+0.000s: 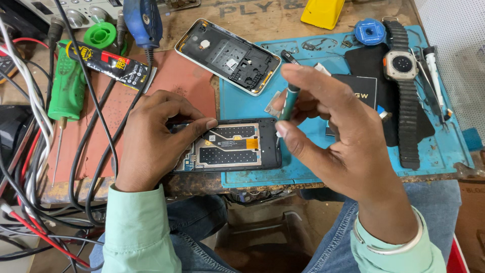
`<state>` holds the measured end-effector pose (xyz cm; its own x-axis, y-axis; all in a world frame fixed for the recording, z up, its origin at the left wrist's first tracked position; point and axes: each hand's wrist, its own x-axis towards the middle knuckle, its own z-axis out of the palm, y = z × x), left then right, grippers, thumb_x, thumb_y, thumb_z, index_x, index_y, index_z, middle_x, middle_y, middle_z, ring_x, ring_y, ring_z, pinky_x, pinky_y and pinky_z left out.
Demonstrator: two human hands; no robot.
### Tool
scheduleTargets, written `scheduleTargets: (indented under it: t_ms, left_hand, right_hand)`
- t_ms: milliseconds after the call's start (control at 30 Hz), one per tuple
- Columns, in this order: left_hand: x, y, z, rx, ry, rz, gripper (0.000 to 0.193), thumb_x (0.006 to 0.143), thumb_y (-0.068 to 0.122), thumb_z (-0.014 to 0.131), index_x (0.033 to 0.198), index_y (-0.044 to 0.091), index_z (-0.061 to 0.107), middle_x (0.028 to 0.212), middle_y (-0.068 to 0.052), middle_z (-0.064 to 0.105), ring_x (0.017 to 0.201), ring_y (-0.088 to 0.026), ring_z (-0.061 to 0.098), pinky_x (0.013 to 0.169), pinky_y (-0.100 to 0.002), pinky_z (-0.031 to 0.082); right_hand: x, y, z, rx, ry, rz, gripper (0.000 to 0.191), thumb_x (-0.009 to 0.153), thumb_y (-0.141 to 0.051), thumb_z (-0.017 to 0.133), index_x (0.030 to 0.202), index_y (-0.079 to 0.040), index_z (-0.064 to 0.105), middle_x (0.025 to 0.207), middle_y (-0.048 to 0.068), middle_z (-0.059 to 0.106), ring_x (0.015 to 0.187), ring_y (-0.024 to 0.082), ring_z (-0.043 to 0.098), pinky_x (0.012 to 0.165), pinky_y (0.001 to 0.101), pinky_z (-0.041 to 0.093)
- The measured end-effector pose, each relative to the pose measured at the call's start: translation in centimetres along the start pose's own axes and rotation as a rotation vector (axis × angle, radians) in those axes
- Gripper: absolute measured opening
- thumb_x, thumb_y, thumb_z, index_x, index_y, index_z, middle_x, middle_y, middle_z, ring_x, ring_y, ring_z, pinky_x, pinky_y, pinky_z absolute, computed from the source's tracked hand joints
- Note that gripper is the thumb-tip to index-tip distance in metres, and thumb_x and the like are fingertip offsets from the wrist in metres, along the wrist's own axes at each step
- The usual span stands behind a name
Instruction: The person uses a blue plastic pry tool and a green screwdriver to remove screws and pry open the back cover of a disassembled smartphone. The person then uses tweezers to lift and remove the back cover from the phone chassis.
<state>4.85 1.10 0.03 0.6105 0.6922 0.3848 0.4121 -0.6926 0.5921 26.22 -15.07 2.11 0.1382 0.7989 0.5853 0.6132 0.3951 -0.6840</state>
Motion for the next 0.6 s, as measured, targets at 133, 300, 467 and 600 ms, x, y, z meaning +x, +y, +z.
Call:
scheduleTargets:
  t_ms: [133,300,467,600]
  left_hand:
    - [0.05,0.01,0.06,0.003,-0.010,-0.024,0.017,0.076,0.018,0.089,0.082,0.005,0.078,0.086,-0.006,0.070,0.076,-0.020,0.063,0.067,-0.034,0.048]
    - [-0.01,0.00,0.05,0.014,-0.006,-0.009,0.017,0.077,0.018,0.089,0.083,0.005,0.078,0.086,-0.006,0.070,0.078,-0.021,0.063,0.068,-0.034,0.048]
    - [-0.03,-0.07,-0.07,0.030,-0.016,0.019,0.019,0.079,0.019,0.089,0.086,0.005,0.078,0.087,-0.007,0.070,0.079,-0.022,0.063,0.069,-0.035,0.049]
    - [-0.09,0.19,-0.34,0.006,-0.026,0.013,0.020,0.080,0.020,0.087,0.091,0.005,0.078,0.091,-0.006,0.070,0.083,-0.022,0.065,0.070,-0.035,0.050]
  right_hand:
    - [-0.10,0.05,-0.05,0.072,0.005,-0.018,0.059,0.095,0.000,0.073,0.147,-0.005,0.045,0.122,0.011,0.069,0.109,0.015,0.070,0.095,0.0308,0.060]
    - [-0.02,0.12,-0.04,0.049,-0.008,0.046,0.058,0.094,0.000,0.075,0.143,-0.006,0.046,0.115,0.008,0.071,0.104,0.015,0.074,0.088,0.0302,0.065]
    - [-0.13,-0.07,-0.18,-0.011,0.004,-0.057,0.062,0.094,0.002,0.073,0.147,-0.006,0.041,0.123,0.012,0.068,0.113,0.020,0.070,0.097,0.0331,0.060]
    - [-0.15,-0.07,-0.17,0.043,0.013,0.172,0.066,0.092,0.004,0.080,0.147,-0.008,0.047,0.107,0.011,0.072,0.096,0.018,0.074,0.086,0.0314,0.066]
